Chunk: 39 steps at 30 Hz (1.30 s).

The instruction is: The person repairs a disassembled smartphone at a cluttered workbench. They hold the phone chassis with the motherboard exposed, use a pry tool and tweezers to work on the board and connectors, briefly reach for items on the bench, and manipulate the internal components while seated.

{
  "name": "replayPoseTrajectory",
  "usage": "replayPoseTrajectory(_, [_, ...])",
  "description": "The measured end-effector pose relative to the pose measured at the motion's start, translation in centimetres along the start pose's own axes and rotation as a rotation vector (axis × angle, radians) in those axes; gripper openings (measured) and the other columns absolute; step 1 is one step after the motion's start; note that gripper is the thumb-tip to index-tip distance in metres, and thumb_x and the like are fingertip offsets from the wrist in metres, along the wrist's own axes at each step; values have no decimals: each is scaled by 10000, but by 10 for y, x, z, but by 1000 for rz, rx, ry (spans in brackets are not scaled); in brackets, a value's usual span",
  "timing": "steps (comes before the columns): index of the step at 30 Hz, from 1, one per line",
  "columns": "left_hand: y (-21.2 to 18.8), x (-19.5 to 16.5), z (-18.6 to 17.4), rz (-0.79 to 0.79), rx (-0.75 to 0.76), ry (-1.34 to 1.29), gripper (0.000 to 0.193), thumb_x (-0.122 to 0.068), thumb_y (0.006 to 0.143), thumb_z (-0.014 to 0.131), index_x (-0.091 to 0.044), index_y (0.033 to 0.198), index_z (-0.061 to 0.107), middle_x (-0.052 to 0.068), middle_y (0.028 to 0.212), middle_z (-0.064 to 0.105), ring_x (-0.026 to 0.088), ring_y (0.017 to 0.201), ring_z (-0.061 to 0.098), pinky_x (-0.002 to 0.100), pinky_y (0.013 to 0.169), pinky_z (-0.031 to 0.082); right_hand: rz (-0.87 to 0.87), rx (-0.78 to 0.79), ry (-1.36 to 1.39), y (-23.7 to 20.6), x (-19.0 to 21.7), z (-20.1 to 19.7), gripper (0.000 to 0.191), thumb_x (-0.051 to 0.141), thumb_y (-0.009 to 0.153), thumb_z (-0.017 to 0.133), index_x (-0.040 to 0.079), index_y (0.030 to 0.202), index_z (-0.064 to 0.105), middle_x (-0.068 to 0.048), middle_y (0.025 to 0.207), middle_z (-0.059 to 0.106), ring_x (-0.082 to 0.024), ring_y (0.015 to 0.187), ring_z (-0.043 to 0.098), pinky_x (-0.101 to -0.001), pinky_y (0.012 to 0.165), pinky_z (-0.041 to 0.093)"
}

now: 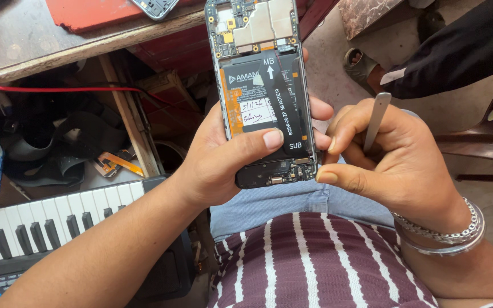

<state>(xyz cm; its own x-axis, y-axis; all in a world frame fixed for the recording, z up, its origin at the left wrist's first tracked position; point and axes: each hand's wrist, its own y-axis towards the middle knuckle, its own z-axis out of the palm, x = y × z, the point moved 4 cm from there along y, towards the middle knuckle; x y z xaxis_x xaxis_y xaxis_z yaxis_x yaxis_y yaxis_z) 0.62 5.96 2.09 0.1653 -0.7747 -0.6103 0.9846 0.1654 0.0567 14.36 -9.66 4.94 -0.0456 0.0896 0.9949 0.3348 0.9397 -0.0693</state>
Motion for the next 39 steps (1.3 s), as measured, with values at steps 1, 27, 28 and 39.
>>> replayPoseTrajectory(1, [0, 0, 0, 0, -1, -2, 628, -107, 1038, 618, 95, 1555, 326, 226, 1391, 589, 278, 1230, 670, 431, 1073, 591, 0, 1, 3, 0, 0, 0, 302, 5, 823, 845, 75, 999, 610, 26, 920, 610, -3, 677, 404, -185, 609, 344])
replayPoseTrajectory(27, [4, -1, -7, 56, 51, 206, 502, -90, 1048, 608, 64, 1498, 449, 180, 1396, 623, 236, 1221, 678, 398, 1104, 568, -22, -86, 138, 0, -9, -10, 138, 101, 999, 688, 1, 1090, 663, -56, 943, 642, -65, 746, 503, -225, 656, 409])
replayPoseTrajectory(28, [5, -1, -6, 46, 53, 194, 534, -90, 1040, 608, 55, 1522, 429, 182, 1410, 615, 241, 1234, 672, 407, 1104, 567, 3, -97, 218, 1, -11, -11, 188, 150, 1038, 637, -19, 1115, 670, -91, 933, 648, -61, 711, 479, -217, 630, 387])
replayPoseTrajectory(39, [11, 6, -6, -74, -19, -72, 670, -236, 1005, 607, 38, 1566, 364, 239, 1446, 553, 301, 1258, 632, 517, 1081, 563, -136, -126, 642, 5, -15, -18, 454, 315, 1195, 406, -28, 964, 594, -225, 944, 612, -239, 702, 604, -365, 690, 546])
